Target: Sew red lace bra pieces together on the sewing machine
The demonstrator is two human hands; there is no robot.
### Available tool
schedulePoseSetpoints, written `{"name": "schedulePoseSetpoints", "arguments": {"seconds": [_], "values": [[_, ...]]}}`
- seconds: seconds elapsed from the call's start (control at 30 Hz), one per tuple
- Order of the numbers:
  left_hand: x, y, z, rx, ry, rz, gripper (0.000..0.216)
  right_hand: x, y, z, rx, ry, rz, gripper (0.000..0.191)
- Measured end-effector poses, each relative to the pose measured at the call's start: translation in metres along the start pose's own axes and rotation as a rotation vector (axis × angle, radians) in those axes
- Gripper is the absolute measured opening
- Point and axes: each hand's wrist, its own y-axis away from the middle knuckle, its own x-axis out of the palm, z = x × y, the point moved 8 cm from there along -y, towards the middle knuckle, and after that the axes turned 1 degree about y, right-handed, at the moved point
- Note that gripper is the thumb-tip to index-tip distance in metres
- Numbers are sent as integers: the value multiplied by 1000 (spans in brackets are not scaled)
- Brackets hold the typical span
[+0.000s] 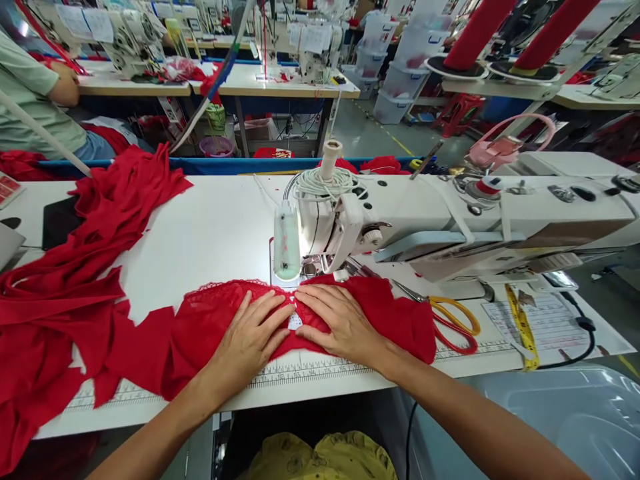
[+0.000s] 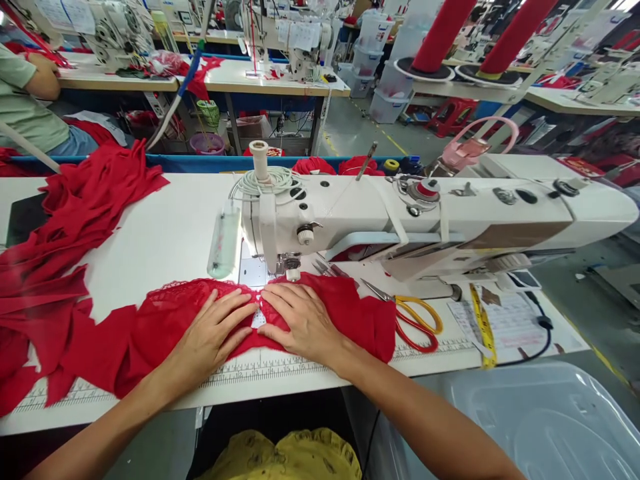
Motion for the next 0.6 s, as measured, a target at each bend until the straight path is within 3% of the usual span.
{"name": "schedulePoseSetpoints", "arguments": {"seconds": [0.33, 0.6], "values": [[0, -1, -4, 57, -83, -38, 37, -1, 0, 4, -26, 98, -21, 40], [0, -1, -3, 46, -50, -36, 39, -2, 3, 2, -12, 108, -29, 46]]}}
